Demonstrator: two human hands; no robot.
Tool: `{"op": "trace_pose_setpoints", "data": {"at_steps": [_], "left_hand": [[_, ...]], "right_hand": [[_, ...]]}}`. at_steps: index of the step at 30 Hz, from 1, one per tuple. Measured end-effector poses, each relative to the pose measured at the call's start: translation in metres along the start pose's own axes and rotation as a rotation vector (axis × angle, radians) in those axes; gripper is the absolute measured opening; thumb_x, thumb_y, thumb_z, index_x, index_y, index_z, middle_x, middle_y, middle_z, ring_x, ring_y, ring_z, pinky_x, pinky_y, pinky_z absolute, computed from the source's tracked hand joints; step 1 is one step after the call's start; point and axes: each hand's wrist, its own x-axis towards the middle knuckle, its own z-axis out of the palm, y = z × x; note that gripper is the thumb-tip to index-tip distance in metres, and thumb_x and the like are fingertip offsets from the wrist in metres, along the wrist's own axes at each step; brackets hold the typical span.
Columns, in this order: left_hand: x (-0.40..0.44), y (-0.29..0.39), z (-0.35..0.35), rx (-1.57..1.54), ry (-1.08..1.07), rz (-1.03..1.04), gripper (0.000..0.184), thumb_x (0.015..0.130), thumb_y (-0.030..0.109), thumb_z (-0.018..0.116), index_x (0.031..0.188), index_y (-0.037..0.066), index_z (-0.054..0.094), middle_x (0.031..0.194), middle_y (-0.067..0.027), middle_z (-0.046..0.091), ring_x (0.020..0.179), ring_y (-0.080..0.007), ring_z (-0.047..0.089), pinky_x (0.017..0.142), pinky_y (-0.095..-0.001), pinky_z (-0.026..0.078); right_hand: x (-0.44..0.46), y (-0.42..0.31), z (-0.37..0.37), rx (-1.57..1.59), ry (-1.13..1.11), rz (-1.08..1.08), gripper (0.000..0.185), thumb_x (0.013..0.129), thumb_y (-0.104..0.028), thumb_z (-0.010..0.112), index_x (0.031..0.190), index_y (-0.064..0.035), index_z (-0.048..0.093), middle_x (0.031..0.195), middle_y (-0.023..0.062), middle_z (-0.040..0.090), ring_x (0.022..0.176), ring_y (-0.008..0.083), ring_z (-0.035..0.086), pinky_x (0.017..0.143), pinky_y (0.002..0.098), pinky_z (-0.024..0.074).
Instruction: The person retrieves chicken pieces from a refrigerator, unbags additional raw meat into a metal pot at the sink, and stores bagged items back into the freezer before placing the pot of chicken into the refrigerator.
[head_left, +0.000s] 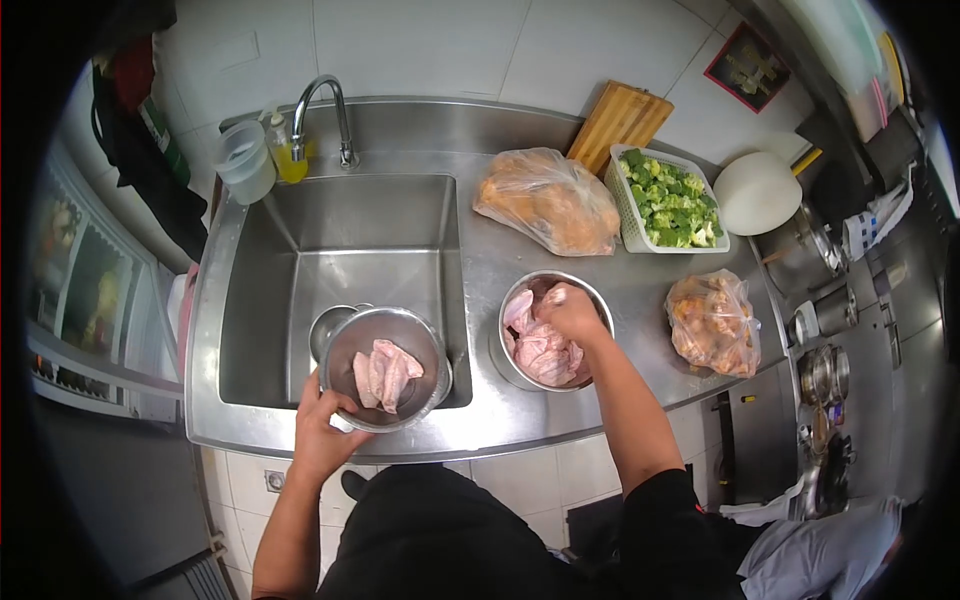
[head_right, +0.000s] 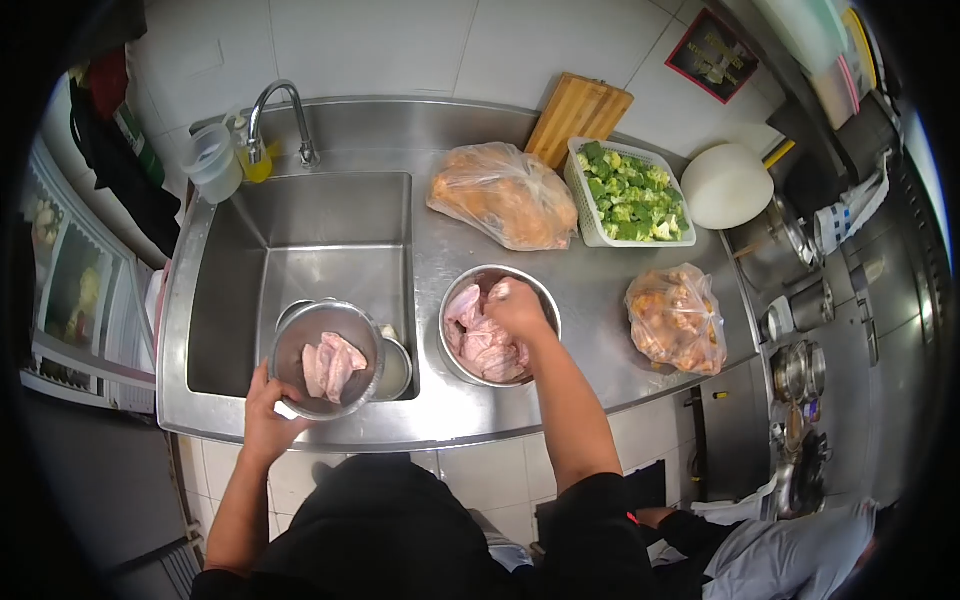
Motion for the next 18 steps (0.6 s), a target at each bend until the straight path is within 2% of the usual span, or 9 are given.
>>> {"op": "trace_pose_setpoints", "data": {"at_steps": [3,6,7,10,11,13,14,16,18], "left_hand": [[0.001,0.001,-0.002,0.009,0.036,0.031,0.039,0.051,0.008,0.088,0.078,0.007,0.059,0.131,-0.0249,0.048,0.115,-0.0396,0.054,0.09,-0.0418,0.049],[0.005,0.001,0.002,-0.026,0.027,0.037,0.04,0.051,0.008,0.088,0.078,0.007,0.059,0.132,-0.0249,0.047,0.115,-0.0397,0.055,0.09,-0.0413,0.05],[0.007,0.003,0.004,-0.024,0.011,0.048,0.04,0.051,0.008,0.088,0.078,0.007,0.059,0.132,-0.0244,0.047,0.115,-0.0398,0.055,0.09,-0.0415,0.05],[0.015,0.015,0.008,-0.021,-0.041,0.099,0.041,0.051,0.011,0.09,0.079,0.007,0.06,0.132,-0.0232,0.046,0.115,-0.0398,0.055,0.09,-0.0422,0.05],[0.019,0.021,0.01,-0.023,-0.064,0.125,0.042,0.051,0.012,0.09,0.08,0.008,0.06,0.132,-0.0228,0.046,0.115,-0.0398,0.054,0.09,-0.0423,0.05],[0.024,0.031,0.013,-0.079,-0.104,0.153,0.043,0.053,0.016,0.091,0.081,0.008,0.06,0.133,-0.0213,0.045,0.115,-0.0399,0.054,0.09,-0.0426,0.051],[0.027,0.038,0.012,-0.011,-0.107,0.236,0.042,0.055,0.017,0.09,0.082,0.009,0.06,0.134,-0.0222,0.044,0.116,-0.0402,0.054,0.09,-0.0423,0.051],[0.025,0.041,0.018,-0.121,-0.153,0.142,0.041,0.052,0.011,0.089,0.082,0.009,0.061,0.137,-0.0252,0.044,0.123,-0.0411,0.048,0.098,-0.0425,0.044],[0.024,0.047,0.017,-0.12,-0.131,0.158,0.04,0.054,0.013,0.089,0.082,0.009,0.061,0.138,-0.0256,0.041,0.125,-0.0415,0.047,0.099,-0.0427,0.044]], "right_hand": [[-0.001,0.032,-0.012,0.586,-0.048,0.151,0.022,0.074,-0.003,0.07,0.094,-0.0043,0.062,0.098,0.0163,0.067,0.089,0.0292,0.065,0.08,0.0397,0.0541],[-0.021,0.027,-0.026,1.07,-0.079,0.054,0.027,0.079,0.013,0.058,0.097,-0.0068,0.055,0.105,0.0139,0.063,0.093,0.0256,0.065,0.078,0.0369,0.0566],[-0.026,0.026,-0.028,1.173,-0.105,0.012,0.025,0.08,0.01,0.061,0.096,-0.008,0.054,0.107,0.0127,0.061,0.097,0.0257,0.063,0.079,0.037,0.0568],[-0.044,0.003,-0.03,1.384,-0.158,-0.09,0.026,0.077,0.009,0.065,0.094,-0.0083,0.055,0.104,0.0113,0.063,0.094,0.0222,0.062,0.081,0.0377,0.0555],[-0.051,-0.01,-0.029,1.437,-0.188,-0.112,0.027,0.077,0.008,0.067,0.095,-0.0086,0.055,0.106,0.011,0.062,0.097,0.0222,0.062,0.084,0.0374,0.0548],[-0.064,-0.039,-0.023,1.421,-0.214,-0.189,0.027,0.077,0.008,0.066,0.095,-0.0087,0.056,0.107,0.0107,0.061,0.098,0.0218,0.061,0.086,0.0373,0.054],[-0.067,-0.051,-0.016,1.412,-0.235,-0.225,0.027,0.078,0.008,0.066,0.096,-0.0088,0.056,0.107,0.0106,0.061,0.099,0.0217,0.061,0.087,0.0373,0.0536],[-0.073,-0.073,0.007,1.392,-0.297,-0.308,0.028,0.079,0.008,0.066,0.099,-0.0086,0.055,0.116,0.0114,0.056,0.099,0.022,0.06,0.088,0.0371,0.053],[-0.083,-0.1,0.021,1.379,-0.37,-0.319,0.029,0.08,0.008,0.066,0.101,-0.0081,0.054,0.12,0.0119,0.054,0.1,0.0222,0.06,0.089,0.0368,0.0527]]}}
